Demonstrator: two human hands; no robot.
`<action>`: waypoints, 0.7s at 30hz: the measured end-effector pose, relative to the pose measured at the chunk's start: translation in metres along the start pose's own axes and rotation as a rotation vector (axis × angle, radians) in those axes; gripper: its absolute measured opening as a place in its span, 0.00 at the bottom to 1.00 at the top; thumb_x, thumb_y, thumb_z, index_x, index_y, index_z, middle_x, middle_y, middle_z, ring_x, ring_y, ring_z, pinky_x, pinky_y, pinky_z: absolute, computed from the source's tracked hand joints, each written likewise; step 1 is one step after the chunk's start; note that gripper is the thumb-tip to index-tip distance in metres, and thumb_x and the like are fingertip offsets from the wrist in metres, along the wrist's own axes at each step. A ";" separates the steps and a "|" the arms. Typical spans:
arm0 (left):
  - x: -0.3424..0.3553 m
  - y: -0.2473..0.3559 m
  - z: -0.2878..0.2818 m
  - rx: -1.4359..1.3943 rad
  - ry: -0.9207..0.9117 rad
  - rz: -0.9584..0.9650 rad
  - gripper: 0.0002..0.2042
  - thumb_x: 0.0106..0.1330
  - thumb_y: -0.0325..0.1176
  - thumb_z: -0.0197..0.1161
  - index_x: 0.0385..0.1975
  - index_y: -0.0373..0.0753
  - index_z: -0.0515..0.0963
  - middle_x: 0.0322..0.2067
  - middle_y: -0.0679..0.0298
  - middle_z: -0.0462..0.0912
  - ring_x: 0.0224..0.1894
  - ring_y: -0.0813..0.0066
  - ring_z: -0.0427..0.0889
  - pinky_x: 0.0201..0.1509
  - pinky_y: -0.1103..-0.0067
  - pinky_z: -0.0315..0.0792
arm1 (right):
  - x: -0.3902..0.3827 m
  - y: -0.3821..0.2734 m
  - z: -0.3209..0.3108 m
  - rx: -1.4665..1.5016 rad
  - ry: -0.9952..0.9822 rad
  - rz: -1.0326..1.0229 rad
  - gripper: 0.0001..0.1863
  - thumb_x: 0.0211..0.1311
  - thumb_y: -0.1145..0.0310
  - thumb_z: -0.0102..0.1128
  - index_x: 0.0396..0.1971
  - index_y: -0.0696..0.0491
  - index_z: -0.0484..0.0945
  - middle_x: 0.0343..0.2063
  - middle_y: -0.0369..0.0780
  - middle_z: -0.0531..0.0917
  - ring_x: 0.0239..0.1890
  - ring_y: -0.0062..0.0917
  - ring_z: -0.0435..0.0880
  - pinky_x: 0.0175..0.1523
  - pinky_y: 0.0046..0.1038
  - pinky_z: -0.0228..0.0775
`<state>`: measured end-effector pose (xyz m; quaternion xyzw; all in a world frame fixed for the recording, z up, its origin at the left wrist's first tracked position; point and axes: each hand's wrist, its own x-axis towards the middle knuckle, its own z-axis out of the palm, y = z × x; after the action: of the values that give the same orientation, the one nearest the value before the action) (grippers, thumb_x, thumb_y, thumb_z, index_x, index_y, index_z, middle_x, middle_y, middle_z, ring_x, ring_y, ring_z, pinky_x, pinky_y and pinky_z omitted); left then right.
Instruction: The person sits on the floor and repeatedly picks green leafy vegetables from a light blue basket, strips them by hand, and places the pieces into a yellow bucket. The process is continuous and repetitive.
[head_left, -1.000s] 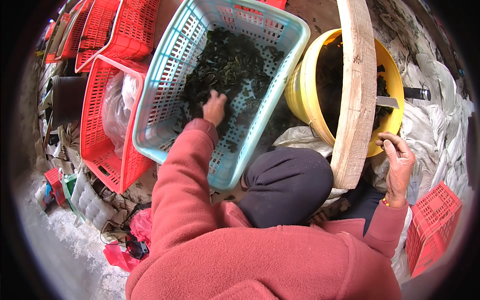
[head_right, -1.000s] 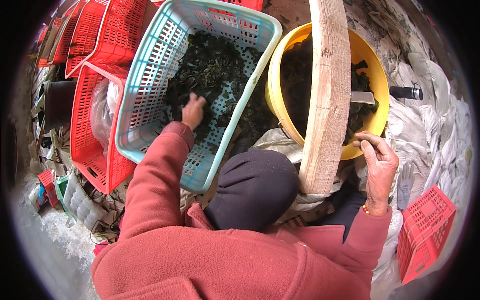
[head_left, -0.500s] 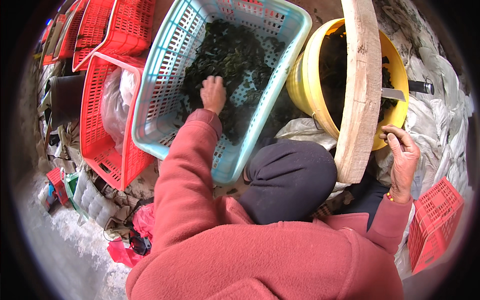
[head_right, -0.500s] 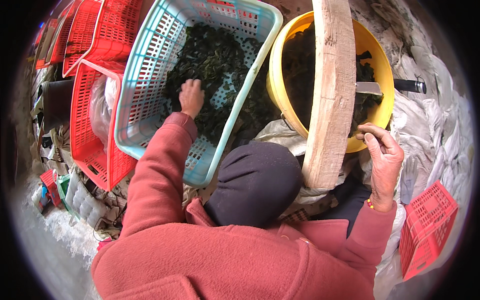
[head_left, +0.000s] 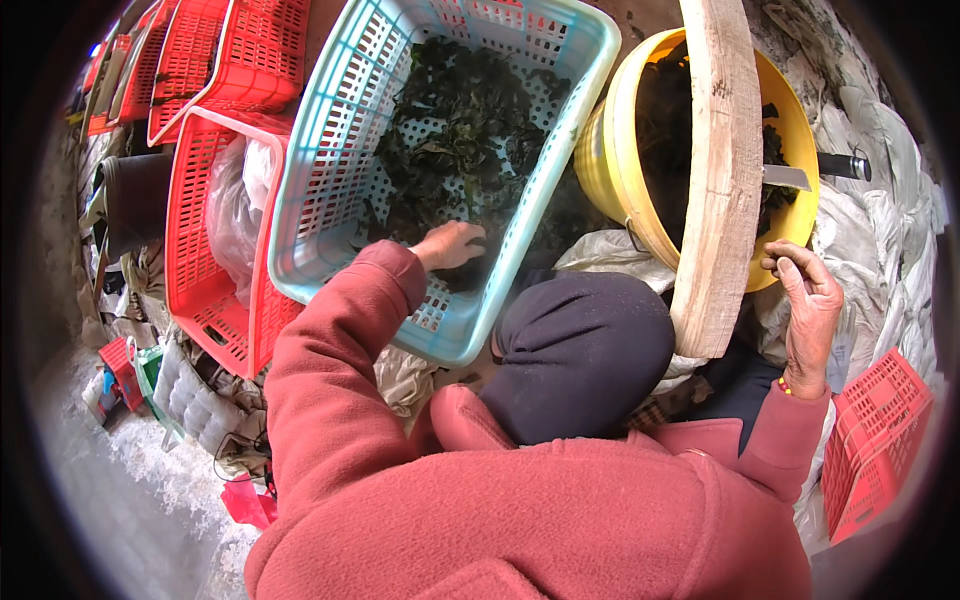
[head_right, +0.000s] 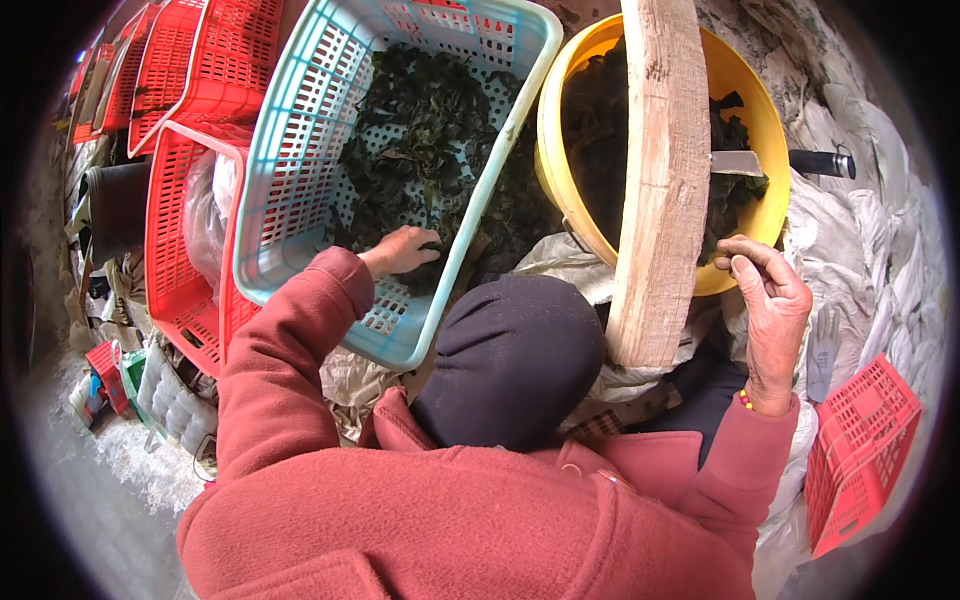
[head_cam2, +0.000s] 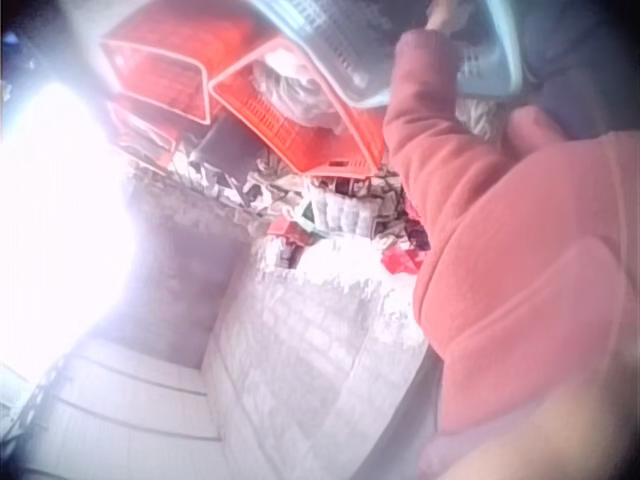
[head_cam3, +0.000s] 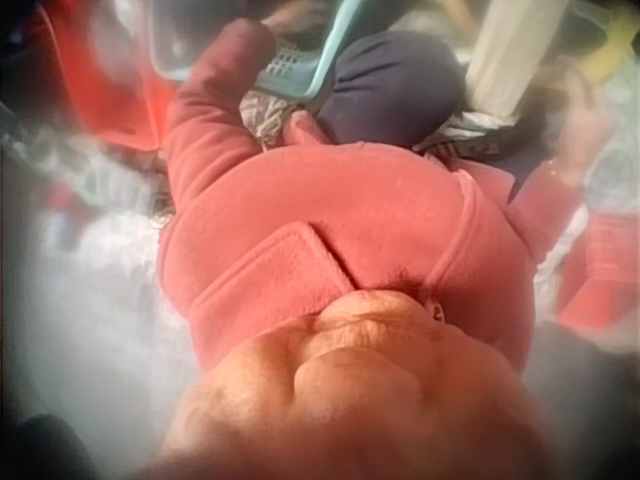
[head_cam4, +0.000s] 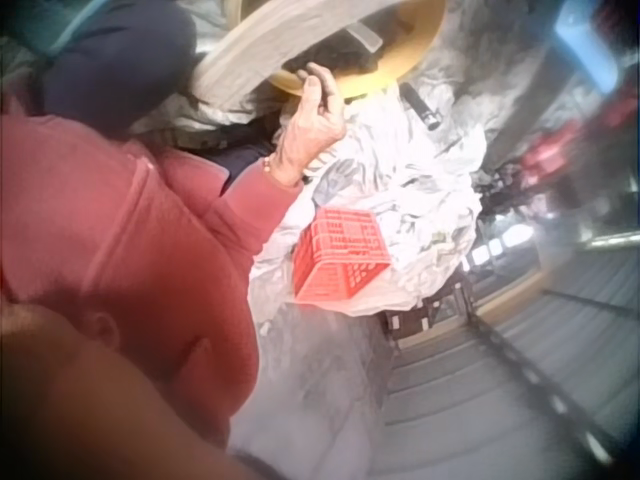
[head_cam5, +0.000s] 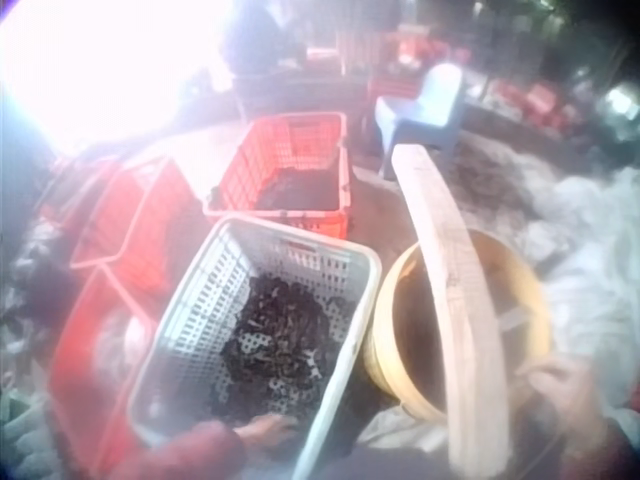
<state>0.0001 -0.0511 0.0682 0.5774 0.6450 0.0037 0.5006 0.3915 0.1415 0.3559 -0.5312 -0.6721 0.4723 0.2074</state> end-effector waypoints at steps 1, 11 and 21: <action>-0.003 0.000 -0.011 -0.069 0.061 0.085 0.17 0.63 0.40 0.61 0.48 0.37 0.77 0.44 0.50 0.82 0.48 0.53 0.80 0.53 0.66 0.72 | 0.000 0.000 0.000 -0.025 0.009 0.015 0.09 0.65 0.77 0.55 0.42 0.62 0.80 0.39 0.39 0.84 0.39 0.20 0.82 0.50 0.20 0.71; -0.051 0.045 -0.104 -1.507 0.369 0.266 0.20 0.70 0.42 0.55 0.54 0.33 0.72 0.38 0.61 0.82 0.38 0.81 0.80 0.40 0.83 0.75 | 0.001 0.006 -0.003 -0.034 0.003 0.024 0.09 0.66 0.77 0.56 0.43 0.63 0.80 0.39 0.39 0.83 0.39 0.19 0.82 0.50 0.20 0.71; -0.079 0.082 -0.129 -1.544 0.270 0.443 0.15 0.69 0.36 0.56 0.48 0.32 0.73 0.34 0.61 0.81 0.33 0.78 0.81 0.34 0.85 0.74 | -0.008 -0.041 0.020 0.178 -0.047 -0.374 0.10 0.62 0.82 0.56 0.43 0.63 0.79 0.42 0.42 0.82 0.40 0.22 0.82 0.50 0.22 0.73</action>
<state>-0.0366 -0.0085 0.2307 0.1780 0.3861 0.6159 0.6633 0.3572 0.1262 0.3834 -0.3654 -0.7194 0.4953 0.3220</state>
